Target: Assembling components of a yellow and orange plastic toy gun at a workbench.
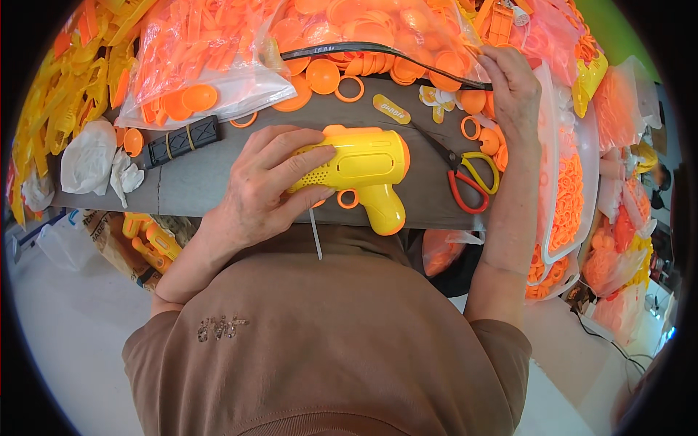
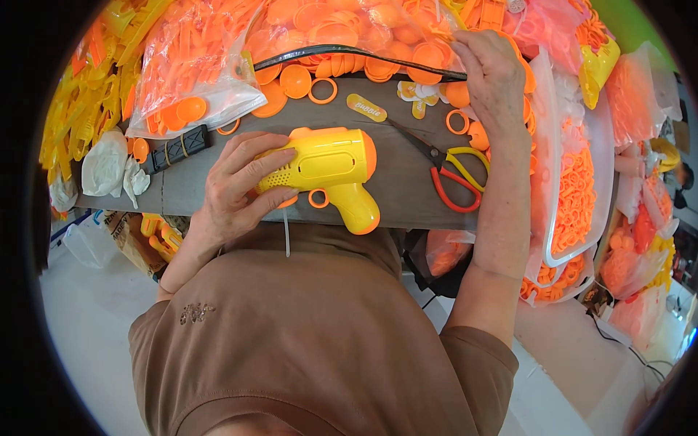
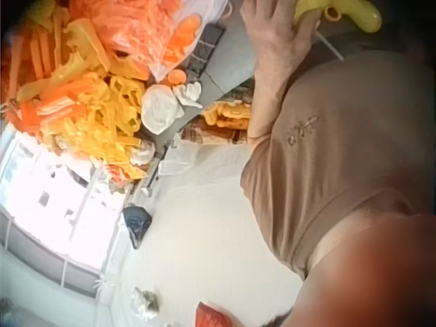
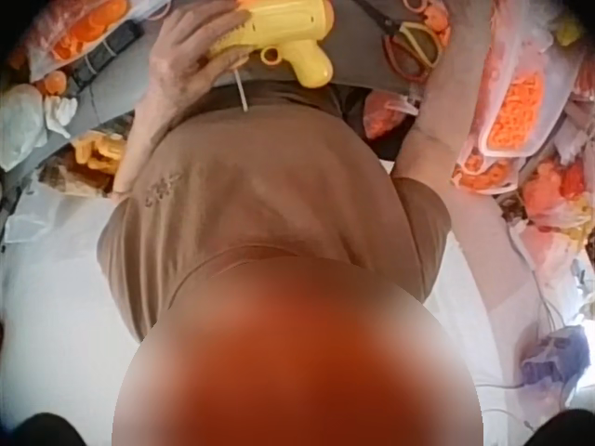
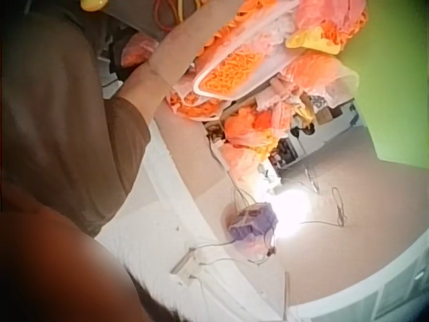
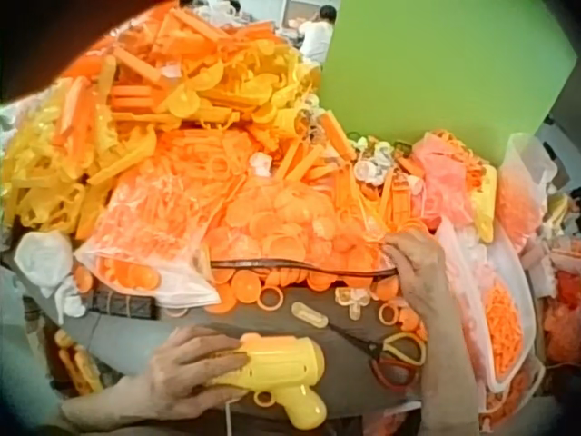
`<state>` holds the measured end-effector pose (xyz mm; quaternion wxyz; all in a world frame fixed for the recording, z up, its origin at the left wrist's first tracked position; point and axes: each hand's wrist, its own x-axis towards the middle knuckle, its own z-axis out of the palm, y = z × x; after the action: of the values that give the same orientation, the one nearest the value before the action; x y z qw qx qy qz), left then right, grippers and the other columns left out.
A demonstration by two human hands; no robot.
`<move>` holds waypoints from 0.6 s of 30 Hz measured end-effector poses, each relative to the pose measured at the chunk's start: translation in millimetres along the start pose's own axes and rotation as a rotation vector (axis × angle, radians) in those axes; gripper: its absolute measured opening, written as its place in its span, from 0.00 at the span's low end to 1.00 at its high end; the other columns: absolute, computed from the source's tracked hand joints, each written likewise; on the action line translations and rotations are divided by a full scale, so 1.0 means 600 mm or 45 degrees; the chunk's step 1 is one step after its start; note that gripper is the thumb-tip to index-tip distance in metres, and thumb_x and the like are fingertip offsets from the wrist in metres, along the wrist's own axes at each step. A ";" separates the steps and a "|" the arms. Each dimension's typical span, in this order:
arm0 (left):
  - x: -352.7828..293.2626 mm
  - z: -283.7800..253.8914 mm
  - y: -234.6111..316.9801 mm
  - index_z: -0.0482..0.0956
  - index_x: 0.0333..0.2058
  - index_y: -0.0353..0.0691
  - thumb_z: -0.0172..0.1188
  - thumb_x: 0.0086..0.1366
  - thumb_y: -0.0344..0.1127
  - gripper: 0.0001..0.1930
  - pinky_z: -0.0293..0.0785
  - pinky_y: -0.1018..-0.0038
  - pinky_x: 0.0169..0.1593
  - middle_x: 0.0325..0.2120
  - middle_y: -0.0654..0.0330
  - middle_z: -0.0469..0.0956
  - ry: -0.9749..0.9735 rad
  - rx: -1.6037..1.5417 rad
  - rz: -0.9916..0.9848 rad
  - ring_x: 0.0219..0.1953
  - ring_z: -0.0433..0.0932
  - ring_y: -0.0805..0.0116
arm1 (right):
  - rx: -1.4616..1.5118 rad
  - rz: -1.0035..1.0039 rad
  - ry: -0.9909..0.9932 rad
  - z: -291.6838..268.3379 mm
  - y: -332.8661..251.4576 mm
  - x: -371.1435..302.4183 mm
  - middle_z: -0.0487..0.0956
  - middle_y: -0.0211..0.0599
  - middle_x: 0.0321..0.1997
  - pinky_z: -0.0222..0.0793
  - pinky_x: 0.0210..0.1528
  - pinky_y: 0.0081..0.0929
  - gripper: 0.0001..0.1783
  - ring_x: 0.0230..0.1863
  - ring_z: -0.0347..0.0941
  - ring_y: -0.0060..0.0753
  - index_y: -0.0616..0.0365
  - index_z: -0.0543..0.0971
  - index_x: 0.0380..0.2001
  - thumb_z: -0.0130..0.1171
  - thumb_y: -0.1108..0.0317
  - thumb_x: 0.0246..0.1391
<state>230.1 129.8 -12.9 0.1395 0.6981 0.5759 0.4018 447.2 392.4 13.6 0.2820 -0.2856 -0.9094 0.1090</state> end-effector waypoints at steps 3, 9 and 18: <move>0.000 0.001 -0.003 0.77 0.42 0.36 0.68 0.45 0.32 0.22 0.70 0.65 0.46 0.42 0.55 0.74 0.015 -0.017 -0.005 0.44 0.72 0.55 | -0.027 -0.016 0.012 0.002 -0.010 0.005 0.76 0.35 0.33 0.66 0.39 0.20 0.08 0.35 0.72 0.26 0.62 0.77 0.38 0.55 0.74 0.54; -0.003 0.004 -0.013 0.76 0.42 0.37 0.68 0.46 0.34 0.22 0.70 0.65 0.46 0.43 0.55 0.74 0.031 -0.039 0.016 0.44 0.72 0.55 | -0.016 0.151 -0.050 0.009 -0.009 0.013 0.76 0.35 0.33 0.67 0.40 0.20 0.10 0.36 0.72 0.25 0.60 0.76 0.41 0.53 0.72 0.56; -0.010 0.008 -0.016 0.77 0.43 0.38 0.68 0.46 0.34 0.23 0.70 0.65 0.46 0.43 0.56 0.74 0.064 -0.040 0.006 0.44 0.72 0.55 | 0.560 0.342 0.096 0.018 -0.007 0.029 0.77 0.30 0.34 0.66 0.42 0.17 0.09 0.38 0.72 0.22 0.62 0.75 0.40 0.53 0.74 0.55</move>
<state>227.0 128.4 -24.6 0.1350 0.6867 0.5713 0.4287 427.2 398.7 13.8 0.3542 -0.3394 -0.8066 0.3297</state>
